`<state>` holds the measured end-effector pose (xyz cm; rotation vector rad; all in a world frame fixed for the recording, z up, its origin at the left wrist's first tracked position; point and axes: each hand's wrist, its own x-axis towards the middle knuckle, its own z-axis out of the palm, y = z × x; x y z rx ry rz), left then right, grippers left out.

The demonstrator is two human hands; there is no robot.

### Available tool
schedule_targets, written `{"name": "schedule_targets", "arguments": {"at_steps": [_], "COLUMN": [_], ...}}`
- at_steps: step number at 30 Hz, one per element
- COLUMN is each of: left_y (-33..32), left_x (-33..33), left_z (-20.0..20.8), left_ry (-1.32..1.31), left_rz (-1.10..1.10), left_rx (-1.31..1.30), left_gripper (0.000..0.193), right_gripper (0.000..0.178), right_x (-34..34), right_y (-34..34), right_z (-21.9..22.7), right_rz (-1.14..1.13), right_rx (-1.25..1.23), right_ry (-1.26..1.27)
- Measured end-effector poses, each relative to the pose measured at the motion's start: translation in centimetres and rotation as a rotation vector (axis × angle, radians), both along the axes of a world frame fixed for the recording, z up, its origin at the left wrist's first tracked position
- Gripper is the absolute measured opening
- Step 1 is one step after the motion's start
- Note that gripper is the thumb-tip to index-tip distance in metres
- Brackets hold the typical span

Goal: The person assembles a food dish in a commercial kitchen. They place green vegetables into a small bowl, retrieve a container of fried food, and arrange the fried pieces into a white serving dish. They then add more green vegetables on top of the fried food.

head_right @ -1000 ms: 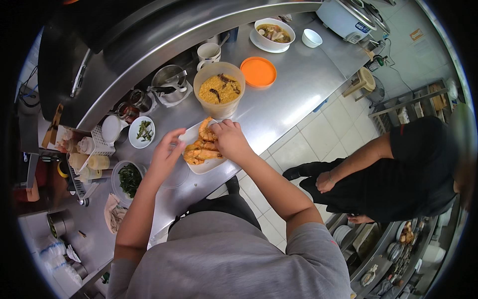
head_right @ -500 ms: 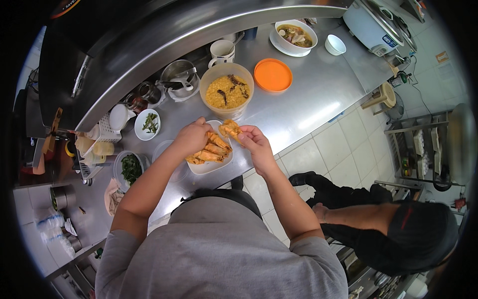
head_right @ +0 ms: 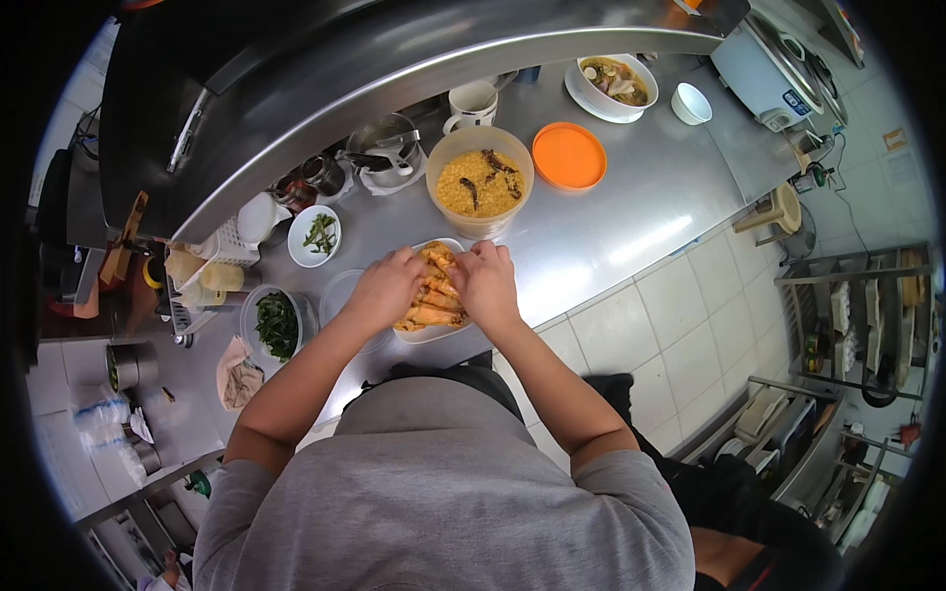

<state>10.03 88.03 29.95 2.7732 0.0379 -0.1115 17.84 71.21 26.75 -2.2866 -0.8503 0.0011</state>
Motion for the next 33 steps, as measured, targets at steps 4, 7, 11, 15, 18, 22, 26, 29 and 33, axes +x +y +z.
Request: {"name": "schedule_targets", "arguments": {"at_steps": [4,7,11,15,18,22,26,29,33], "left_y": [0.7,1.0,1.4,0.7,0.4,0.6,7.9,15.4,19.1], "left_x": [-0.2,-2.6,-6.6,-7.4,-7.9,-11.1,-21.8,-29.9,-36.2], "left_z": [0.5,2.9,3.2,0.5,0.0,1.6,1.2,-0.5,-7.5], "left_ry": [0.042,0.034,0.135,0.09,0.01,-0.197,-0.708,-0.641,-0.076], "left_rz": [0.04,0.195,0.231,0.291,0.349,0.479,0.52,0.885,0.992], "left_rx": [-0.085,-0.281,-0.266,-0.228,-0.224,-0.34,0.005,0.163,0.397], "left_gripper": [0.015,0.023,0.032,0.034,0.036,0.038,0.023,0.034,0.042], "right_gripper": [0.027,0.026,0.027,0.027,0.029,0.03,0.025,0.022,0.021], "right_x": [0.6,0.5,-1.2,-2.3,-2.7,-3.8,-6.9,-11.1,-18.8], "right_y": [0.0,-0.9,-2.5,-1.9,-1.2,-0.7,0.2,2.6,8.9], "right_z": [0.1,1.8,3.4,3.9,4.0,4.8,5.9,7.5,9.4], "right_rz": [0.056,0.041,0.076,0.129,0.163,0.184,0.237,0.42,0.793], "right_rx": [-0.091,-0.045,-0.049,0.047,0.109,0.156,0.223,0.216,0.194], "right_ry": [0.007,0.025,0.129,0.077,0.014,-0.044,0.001,0.246,0.485]}}
